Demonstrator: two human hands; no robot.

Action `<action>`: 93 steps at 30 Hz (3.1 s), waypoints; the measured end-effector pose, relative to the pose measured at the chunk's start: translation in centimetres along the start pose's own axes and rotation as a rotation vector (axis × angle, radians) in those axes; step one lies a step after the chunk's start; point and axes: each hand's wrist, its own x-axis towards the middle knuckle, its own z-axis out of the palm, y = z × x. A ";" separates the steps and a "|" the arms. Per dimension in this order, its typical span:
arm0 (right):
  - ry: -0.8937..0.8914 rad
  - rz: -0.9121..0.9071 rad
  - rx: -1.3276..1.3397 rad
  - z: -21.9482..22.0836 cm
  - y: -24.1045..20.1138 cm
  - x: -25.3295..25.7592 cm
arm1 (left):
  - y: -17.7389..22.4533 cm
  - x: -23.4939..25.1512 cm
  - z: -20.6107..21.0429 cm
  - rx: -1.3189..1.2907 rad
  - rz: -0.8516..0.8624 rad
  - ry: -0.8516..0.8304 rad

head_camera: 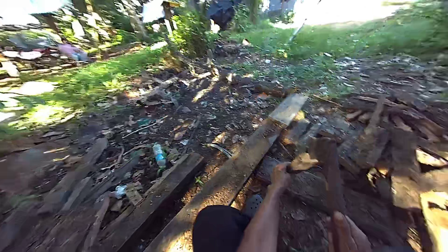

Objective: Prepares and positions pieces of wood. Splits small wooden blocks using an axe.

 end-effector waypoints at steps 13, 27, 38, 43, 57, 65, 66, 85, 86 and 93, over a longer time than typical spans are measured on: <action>0.047 -0.011 -0.084 -0.1 0.1 1.3 | -0.7 1.5 0.8 0.033 -0.020 -0.023; 0.104 -0.602 0.292 -1.8 -8.3 -0.6 | -0.2 1.9 0.2 0.077 -0.057 -0.053; 0.097 0.075 -0.089 -0.9 0.8 2.2 | 0.9 2.3 0.3 0.140 -0.061 -0.096; 0.075 0.046 -0.008 -0.6 0.7 1.6 | 0.4 2.3 0.6 0.145 -0.034 -0.093; -0.028 0.198 0.036 -2.3 -5.8 -1.0 | -0.3 1.6 0.1 0.146 -0.037 -0.088; 0.017 0.151 0.125 -1.5 -4.4 -0.5 | -0.1 1.2 -0.6 0.136 -0.083 -0.079; 0.031 0.129 0.135 -1.3 -3.8 0.2 | -0.1 1.3 -0.5 0.132 -0.083 -0.073; 0.153 -0.736 0.355 -2.5 -10.3 1.4 | 0.4 1.9 0.1 0.205 -0.079 -0.083; 0.170 -0.669 0.310 -2.2 -8.9 1.3 | 0.4 1.9 0.1 0.206 -0.073 -0.078; 0.133 0.031 -0.174 -0.3 1.8 1.7 | 0.9 1.8 0.2 0.229 -0.069 -0.095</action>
